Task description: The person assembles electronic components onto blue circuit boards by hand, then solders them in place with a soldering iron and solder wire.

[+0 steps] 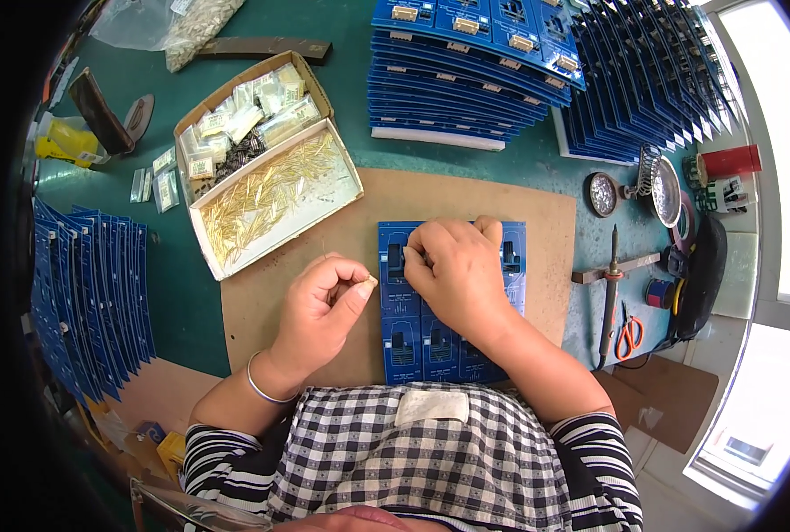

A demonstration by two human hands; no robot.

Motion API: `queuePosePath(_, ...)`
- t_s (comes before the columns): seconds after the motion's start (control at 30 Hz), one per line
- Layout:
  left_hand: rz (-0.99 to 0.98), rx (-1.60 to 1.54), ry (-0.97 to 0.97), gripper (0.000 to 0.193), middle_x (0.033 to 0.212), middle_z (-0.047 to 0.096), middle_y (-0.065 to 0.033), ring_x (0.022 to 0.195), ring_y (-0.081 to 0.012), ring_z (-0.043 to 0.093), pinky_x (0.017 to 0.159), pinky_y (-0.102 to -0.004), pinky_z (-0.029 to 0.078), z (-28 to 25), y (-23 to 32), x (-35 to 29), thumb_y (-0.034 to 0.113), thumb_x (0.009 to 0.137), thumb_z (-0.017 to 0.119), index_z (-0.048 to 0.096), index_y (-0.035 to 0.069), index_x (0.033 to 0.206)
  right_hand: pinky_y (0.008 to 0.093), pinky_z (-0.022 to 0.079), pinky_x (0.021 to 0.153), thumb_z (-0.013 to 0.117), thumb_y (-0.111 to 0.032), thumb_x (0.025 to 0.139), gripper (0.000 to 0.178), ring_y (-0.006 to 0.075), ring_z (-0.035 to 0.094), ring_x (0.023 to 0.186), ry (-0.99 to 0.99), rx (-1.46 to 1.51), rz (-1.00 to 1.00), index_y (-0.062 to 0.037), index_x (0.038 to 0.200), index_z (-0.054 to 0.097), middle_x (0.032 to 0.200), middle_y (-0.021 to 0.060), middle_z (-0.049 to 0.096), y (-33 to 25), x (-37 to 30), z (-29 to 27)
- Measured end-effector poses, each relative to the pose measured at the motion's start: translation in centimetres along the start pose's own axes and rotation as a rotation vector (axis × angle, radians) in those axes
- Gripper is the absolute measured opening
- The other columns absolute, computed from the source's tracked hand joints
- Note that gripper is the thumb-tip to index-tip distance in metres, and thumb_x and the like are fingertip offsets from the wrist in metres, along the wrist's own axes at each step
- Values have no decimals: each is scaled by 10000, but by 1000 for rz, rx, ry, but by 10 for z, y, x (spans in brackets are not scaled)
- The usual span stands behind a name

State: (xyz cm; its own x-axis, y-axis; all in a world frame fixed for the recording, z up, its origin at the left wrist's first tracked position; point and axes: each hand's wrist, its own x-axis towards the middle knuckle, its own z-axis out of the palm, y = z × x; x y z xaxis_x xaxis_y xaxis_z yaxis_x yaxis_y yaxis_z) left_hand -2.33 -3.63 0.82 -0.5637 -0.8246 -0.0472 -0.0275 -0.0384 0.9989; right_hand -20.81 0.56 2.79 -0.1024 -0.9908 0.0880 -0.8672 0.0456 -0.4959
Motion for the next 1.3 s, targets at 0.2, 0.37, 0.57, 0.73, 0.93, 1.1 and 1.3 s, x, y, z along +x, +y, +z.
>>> queuePosePath(0.2,19,24,-1,64,793,558,-44,581,-61,501,532,-204,412,-1,2,0,27,860,645,604,-12,890,375,324,743,676,-115,765,108,220,568,677,15,-13,6,-108,747,570,673,14,574,-2,-1,2)
queuePosePath(0.37,24,37,-6,61,792,562,-50,579,-66,507,533,-208,411,-1,4,-1,24,858,643,605,-10,891,373,319,751,679,-121,767,109,213,571,676,9,-16,13,-112,742,573,665,11,576,-4,-1,0)
queuePosePath(0.57,20,25,-20,64,792,561,-52,578,-67,511,537,-210,414,-2,4,-2,21,858,641,603,-13,896,376,316,767,678,-131,779,110,211,583,690,11,-27,10,-112,743,576,681,15,598,-3,-2,-1)
queuePosePath(0.73,27,9,-18,63,792,557,-51,578,-63,513,536,-206,411,-2,5,-2,10,860,638,598,-18,899,383,319,781,677,-136,785,115,220,593,706,-1,-43,9,-108,740,575,691,27,610,-4,-2,-2)
queuePosePath(0.93,40,17,-19,65,792,556,-50,577,-61,513,534,-203,410,-2,5,-2,5,859,639,595,-22,899,389,323,790,675,-138,787,127,227,596,711,5,-52,15,-103,730,566,689,35,609,-5,-3,-1)
queuePosePath(1.1,46,20,-25,69,798,559,-54,580,-64,516,534,-204,412,-2,4,-3,8,860,641,596,-25,901,357,326,754,708,-106,741,132,217,550,634,94,-67,-44,-98,704,582,641,20,580,-4,-4,3)
queuePosePath(1.3,49,26,-15,67,811,564,-58,586,-66,527,536,-208,421,-1,4,-3,12,864,636,597,-25,904,382,322,774,707,-100,732,130,208,546,640,169,-178,-141,-114,717,578,652,9,563,-4,-6,7)
